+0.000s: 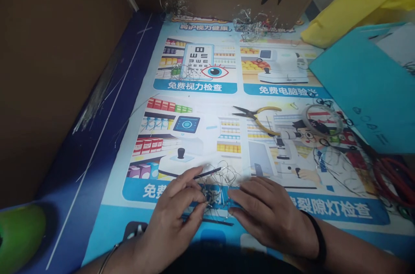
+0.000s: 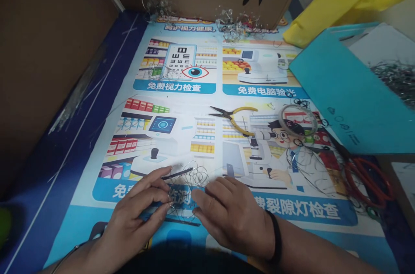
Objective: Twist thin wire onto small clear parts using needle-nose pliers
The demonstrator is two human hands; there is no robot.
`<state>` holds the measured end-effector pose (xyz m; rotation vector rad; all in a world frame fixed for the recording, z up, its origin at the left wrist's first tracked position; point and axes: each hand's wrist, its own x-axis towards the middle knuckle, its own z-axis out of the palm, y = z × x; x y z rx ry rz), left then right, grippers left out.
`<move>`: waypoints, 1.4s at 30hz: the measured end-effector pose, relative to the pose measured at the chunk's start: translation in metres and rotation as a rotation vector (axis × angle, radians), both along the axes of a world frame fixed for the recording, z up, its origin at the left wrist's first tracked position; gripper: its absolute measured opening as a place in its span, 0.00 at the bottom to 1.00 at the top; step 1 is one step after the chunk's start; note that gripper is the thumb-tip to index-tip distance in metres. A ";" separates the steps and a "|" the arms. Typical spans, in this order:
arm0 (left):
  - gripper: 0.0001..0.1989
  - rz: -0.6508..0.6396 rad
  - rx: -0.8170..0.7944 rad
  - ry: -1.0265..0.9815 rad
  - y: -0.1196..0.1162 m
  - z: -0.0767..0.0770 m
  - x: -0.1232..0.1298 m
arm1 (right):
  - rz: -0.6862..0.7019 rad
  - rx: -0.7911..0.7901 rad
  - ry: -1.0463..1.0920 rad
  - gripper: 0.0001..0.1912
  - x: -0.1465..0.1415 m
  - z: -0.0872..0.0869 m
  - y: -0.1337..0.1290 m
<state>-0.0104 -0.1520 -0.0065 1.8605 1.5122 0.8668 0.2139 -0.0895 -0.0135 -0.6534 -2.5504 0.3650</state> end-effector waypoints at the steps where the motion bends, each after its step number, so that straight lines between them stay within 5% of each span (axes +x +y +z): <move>1: 0.06 0.001 0.000 0.001 0.000 0.000 0.000 | -0.026 0.002 0.005 0.17 0.001 0.000 -0.001; 9: 0.06 -0.009 0.005 0.002 0.001 -0.001 0.001 | -0.201 -0.114 -0.073 0.31 -0.001 -0.006 -0.005; 24: 0.05 -0.016 0.007 0.001 0.002 0.000 0.002 | -0.161 -0.085 -0.032 0.18 -0.003 -0.004 -0.002; 42: 0.06 -0.028 -0.007 -0.003 0.001 -0.002 0.001 | -0.134 -0.098 0.003 0.16 -0.003 -0.003 0.000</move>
